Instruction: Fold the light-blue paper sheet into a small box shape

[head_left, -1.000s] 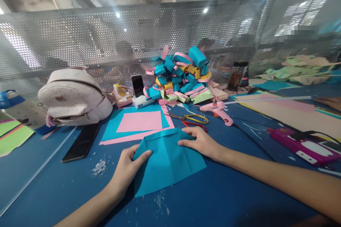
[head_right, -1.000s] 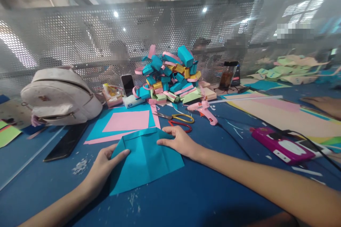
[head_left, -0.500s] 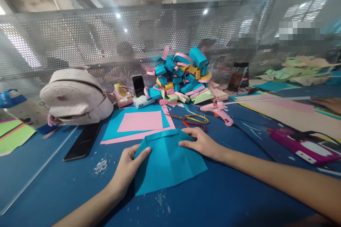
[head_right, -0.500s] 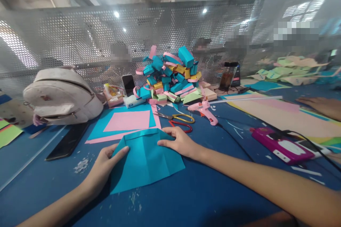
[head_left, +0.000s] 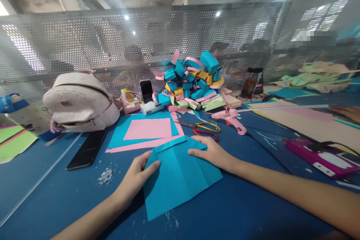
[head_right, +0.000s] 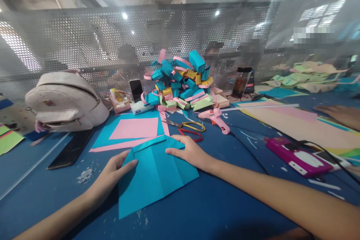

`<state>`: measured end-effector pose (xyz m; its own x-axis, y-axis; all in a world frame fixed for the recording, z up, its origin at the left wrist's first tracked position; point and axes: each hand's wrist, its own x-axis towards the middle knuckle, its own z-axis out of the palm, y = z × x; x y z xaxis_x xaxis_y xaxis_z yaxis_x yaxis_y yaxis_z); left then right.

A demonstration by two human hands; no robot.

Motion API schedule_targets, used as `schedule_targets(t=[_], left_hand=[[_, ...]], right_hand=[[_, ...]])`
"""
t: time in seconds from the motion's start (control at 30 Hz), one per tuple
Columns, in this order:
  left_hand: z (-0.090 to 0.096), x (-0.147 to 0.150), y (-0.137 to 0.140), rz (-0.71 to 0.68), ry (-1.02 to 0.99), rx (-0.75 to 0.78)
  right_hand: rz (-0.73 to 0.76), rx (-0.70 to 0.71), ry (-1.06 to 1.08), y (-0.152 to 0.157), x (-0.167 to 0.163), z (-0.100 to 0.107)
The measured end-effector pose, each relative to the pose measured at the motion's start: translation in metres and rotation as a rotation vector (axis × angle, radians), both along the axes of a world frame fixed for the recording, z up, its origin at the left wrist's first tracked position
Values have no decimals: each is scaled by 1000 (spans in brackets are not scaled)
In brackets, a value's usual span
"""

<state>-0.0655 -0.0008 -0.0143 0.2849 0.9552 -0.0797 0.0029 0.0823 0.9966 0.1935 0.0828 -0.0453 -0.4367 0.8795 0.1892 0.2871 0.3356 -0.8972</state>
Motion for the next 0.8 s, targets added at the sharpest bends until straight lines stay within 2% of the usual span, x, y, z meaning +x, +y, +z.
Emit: schedule_targets(t=[0.17,0.27,0.33,0.5,0.67,0.8], left_hand=[[-2,-1,2,109,45,-50],[-7,-4,2,146,81,-83],[-10,-6,1,126,96,-96],[-10,-7,0,87,159,-77],[-6,-8,1,37,195,-41],[-7,-9,1,14,209,-4]], right_hand=[[183,0,22,-4,-2,6],[196,-40,0,-6,-2,7],[190,-80,2,-7,-2,8],[319,-148,70,-8,-5,11],[326,-187,78,-9,-7,11],[319,-167,17,-9,-7,11]])
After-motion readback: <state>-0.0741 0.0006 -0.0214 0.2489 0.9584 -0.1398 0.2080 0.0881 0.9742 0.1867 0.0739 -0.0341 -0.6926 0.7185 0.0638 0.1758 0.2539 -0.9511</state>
